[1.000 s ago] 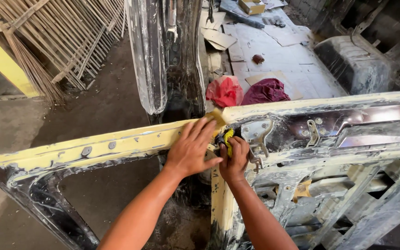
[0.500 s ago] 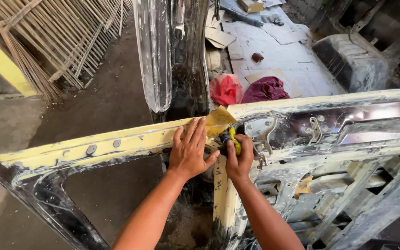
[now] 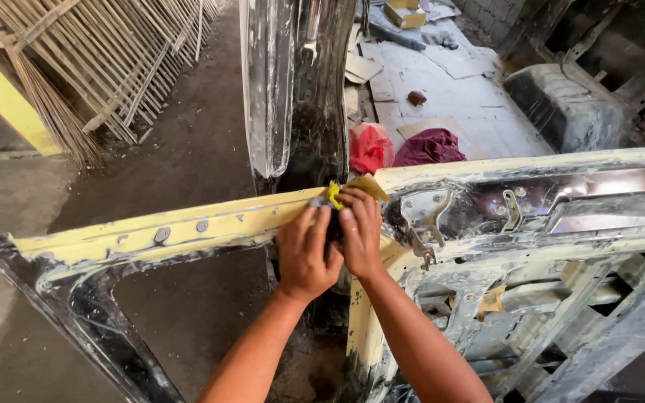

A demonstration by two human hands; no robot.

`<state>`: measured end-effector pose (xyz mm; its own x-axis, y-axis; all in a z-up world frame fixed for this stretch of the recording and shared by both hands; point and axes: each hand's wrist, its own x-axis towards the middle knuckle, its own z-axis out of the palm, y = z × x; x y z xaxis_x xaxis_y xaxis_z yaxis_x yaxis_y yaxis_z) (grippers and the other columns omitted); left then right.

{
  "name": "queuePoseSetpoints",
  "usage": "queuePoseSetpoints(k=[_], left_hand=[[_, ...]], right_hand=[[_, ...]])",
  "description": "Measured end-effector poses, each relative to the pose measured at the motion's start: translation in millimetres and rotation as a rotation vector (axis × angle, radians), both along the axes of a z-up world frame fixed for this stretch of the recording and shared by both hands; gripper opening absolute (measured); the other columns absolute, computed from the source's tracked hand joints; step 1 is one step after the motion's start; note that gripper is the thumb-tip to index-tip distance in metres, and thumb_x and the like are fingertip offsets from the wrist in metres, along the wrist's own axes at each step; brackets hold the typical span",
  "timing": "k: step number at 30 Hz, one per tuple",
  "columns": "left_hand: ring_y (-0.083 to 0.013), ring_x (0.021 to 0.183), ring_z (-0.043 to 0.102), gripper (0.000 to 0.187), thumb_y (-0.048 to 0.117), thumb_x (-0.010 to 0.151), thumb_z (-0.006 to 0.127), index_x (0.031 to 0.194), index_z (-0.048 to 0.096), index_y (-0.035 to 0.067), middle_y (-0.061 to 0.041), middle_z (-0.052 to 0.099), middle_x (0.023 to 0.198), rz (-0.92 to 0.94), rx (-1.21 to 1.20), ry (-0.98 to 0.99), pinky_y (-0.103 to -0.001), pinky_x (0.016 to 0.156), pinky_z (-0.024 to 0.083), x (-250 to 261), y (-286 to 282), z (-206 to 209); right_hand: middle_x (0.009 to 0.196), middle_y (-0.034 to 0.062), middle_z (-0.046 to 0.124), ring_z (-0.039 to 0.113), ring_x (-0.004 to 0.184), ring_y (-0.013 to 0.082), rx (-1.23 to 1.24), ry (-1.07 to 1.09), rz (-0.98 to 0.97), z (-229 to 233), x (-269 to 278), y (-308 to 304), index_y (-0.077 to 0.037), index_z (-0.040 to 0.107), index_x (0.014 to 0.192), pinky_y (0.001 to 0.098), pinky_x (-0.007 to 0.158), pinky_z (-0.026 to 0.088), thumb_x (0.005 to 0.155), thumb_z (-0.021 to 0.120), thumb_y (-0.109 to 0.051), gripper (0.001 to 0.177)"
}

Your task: The person sands the edge of a large, cream-colored car door frame using a yellow sanding block. They hold the block with both hands and move it back and forth along the top edge of the door, which is propped up in a workshop.

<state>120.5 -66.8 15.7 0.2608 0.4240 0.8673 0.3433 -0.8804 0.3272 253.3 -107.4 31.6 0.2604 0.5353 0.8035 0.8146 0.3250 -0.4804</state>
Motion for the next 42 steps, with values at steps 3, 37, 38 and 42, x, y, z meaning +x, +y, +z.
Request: queuePoseSetpoints(k=[3,37,38,42], left_hand=[[-0.0341,0.140,0.053,0.062,0.024,0.088,0.060,0.148,0.056,0.007,-0.017,0.048,0.159,-0.061,0.067,0.210,-0.052,0.116,0.036,9.9,3.5,0.8],[-0.0330,0.129,0.057,0.045,0.009,0.088,0.066,0.133,0.064,0.010,-0.012,0.062,0.140,0.170,0.216,0.204,-0.049,0.107,0.042,-27.8,51.1,18.2],[-0.0345,0.134,0.056,0.048,0.010,0.087,0.064,0.135,0.060,0.008,-0.014,0.060,0.145,0.152,0.207,0.220,-0.050,0.114,0.041,-29.3,52.5,20.7],[-0.0373,0.135,0.054,0.059,0.020,0.079,0.065,0.134,0.056,0.002,-0.017,0.058,0.145,0.118,0.144,0.305,-0.053,0.116,0.037,-23.7,45.1,36.8]], right_hand=[[0.133,0.0140,0.060,0.051,0.131,0.0302,-0.006,0.260,0.095,-5.8,6.5,8.8,-0.004,0.066,0.126,0.0403,0.117,0.033,0.111,0.024,-0.039,0.057],[0.104,0.0081,0.061,0.058,0.095,0.0274,0.167,0.083,-0.162,-7.8,51.0,34.9,-0.005,0.064,0.090,0.0365,0.082,0.050,0.072,0.084,0.000,0.027],[0.105,0.0060,0.058,0.058,0.093,0.0256,0.127,0.274,-0.121,-21.6,65.2,35.1,-0.005,0.061,0.091,0.0353,0.081,0.052,0.078,0.087,-0.004,0.029],[0.108,0.0051,0.061,0.058,0.100,0.0261,0.121,0.262,-0.185,-7.5,54.7,32.1,-0.007,0.065,0.092,0.0376,0.088,0.051,0.080,0.088,-0.005,0.027]])
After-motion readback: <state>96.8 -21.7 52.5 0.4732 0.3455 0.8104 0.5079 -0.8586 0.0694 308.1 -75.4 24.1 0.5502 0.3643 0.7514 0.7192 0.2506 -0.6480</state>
